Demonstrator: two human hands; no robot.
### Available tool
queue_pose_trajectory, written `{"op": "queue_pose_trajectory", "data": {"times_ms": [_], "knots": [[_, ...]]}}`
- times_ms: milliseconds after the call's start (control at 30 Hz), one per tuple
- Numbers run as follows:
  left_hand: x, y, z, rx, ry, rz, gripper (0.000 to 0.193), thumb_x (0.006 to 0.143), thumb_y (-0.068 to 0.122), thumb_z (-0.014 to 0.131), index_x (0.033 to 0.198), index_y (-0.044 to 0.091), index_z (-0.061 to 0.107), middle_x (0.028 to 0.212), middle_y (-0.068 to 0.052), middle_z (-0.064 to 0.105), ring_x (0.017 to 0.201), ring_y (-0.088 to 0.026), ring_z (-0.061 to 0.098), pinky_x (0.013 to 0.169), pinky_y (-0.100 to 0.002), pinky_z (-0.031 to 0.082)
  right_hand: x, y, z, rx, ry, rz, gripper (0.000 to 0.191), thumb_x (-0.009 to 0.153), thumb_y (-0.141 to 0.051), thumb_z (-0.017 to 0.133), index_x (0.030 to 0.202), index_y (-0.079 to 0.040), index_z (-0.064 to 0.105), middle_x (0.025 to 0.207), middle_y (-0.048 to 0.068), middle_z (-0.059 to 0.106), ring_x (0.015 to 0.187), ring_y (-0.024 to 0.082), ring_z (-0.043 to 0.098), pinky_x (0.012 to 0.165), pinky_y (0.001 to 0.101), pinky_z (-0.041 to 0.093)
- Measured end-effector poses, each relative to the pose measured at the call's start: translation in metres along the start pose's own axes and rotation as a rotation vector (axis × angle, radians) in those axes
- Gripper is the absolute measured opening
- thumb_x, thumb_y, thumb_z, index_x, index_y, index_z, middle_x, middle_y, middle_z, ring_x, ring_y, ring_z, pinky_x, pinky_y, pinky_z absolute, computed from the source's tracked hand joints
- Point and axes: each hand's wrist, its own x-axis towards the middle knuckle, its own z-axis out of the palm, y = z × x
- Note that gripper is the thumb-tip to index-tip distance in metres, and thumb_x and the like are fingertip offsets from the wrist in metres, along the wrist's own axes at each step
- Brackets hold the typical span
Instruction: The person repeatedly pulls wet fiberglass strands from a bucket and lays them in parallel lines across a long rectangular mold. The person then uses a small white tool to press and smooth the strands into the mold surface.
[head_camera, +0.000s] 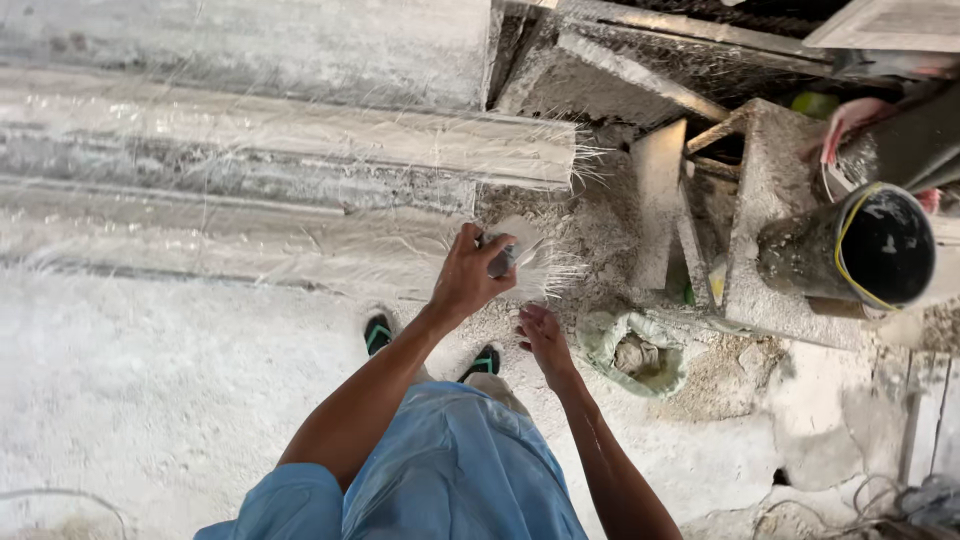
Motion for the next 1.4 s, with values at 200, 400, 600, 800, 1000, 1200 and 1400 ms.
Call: {"op": "queue_pose_trajectory", "data": {"times_ms": [200, 400, 600, 800, 1000, 1200, 1400], "knots": [[-0.012, 0.027, 0.016, 0.052, 0.089, -0.064, 0.059, 0.073, 0.024, 0.09, 0.127, 0.014, 0.067, 0.111, -0.018, 0.047, 0.101, -0.035, 0.058, 0.082, -0.046, 0.06, 0.014, -0.007, -0.021, -0.087, -0.098, -0.006, 0.047, 0.103, -0.031, 0.055, 0.143, -0.008, 0.049, 0.13, 0.005, 0.064, 0.11, 0.017, 0.064, 0.088, 0.0357, 0.054], [-0.036, 0.024, 0.0, 0.135, 0.18, -0.149, 0.059, 0.072, 0.024, 0.091, 0.127, 0.015, 0.068, 0.111, -0.019, 0.049, 0.101, -0.035, 0.059, 0.079, -0.044, 0.062, 0.027, -0.012, -0.022, -0.101, -0.153, 0.014, 0.041, 0.106, -0.032, 0.055, 0.136, -0.004, 0.058, 0.12, 0.009, 0.066, 0.105, 0.017, 0.063, 0.089, 0.0364, 0.053], [-0.069, -0.027, -0.037, 0.204, 0.305, -0.286, 0.065, 0.072, 0.025, 0.092, 0.13, 0.015, 0.067, 0.116, -0.023, 0.051, 0.099, -0.033, 0.06, 0.072, -0.041, 0.064, 0.032, -0.016, -0.018, -0.24, -0.222, -0.009, 0.041, 0.101, -0.03, 0.055, 0.134, -0.006, 0.058, 0.12, 0.004, 0.068, 0.104, 0.015, 0.065, 0.088, 0.034, 0.054], [-0.112, -0.09, -0.129, 0.356, 0.459, -0.391, 0.063, 0.073, 0.021, 0.093, 0.13, 0.014, 0.068, 0.118, -0.021, 0.048, 0.102, -0.033, 0.057, 0.074, -0.04, 0.064, 0.033, -0.024, 0.002, -0.406, -0.183, 0.005, 0.04, 0.099, -0.027, 0.058, 0.132, -0.004, 0.063, 0.117, 0.01, 0.07, 0.1, 0.017, 0.066, 0.08, 0.0344, 0.053], [-0.16, -0.166, -0.254, 0.583, 0.551, -0.384, 0.059, 0.074, 0.021, 0.094, 0.127, 0.011, 0.069, 0.115, -0.02, 0.048, 0.104, -0.034, 0.057, 0.067, -0.04, 0.065, 0.037, -0.035, 0.079, -0.364, -0.292, -0.043, 0.04, 0.101, -0.026, 0.053, 0.135, -0.005, 0.058, 0.124, 0.009, 0.07, 0.107, 0.019, 0.069, 0.087, 0.0339, 0.055], [-0.212, -0.284, -0.396, 0.686, 0.627, -0.4, 0.065, 0.074, 0.023, 0.093, 0.134, 0.015, 0.068, 0.121, -0.023, 0.054, 0.108, -0.037, 0.058, 0.07, -0.041, 0.062, 0.039, -0.053, 0.243, -0.281, -0.313, -0.094, 0.04, 0.102, -0.024, 0.053, 0.136, -0.004, 0.058, 0.127, 0.011, 0.068, 0.109, 0.02, 0.067, 0.088, 0.0356, 0.053], [-0.236, -0.344, -0.483, 0.443, 0.498, -0.382, 0.063, 0.073, 0.026, 0.088, 0.132, 0.022, 0.066, 0.123, -0.022, 0.053, 0.116, -0.041, 0.056, 0.083, -0.049, 0.061, 0.036, -0.089, 0.485, -0.295, -0.465, -0.188, 0.036, 0.103, -0.021, 0.053, 0.133, -0.003, 0.06, 0.126, 0.009, 0.068, 0.109, 0.021, 0.068, 0.087, 0.0358, 0.054]]}}
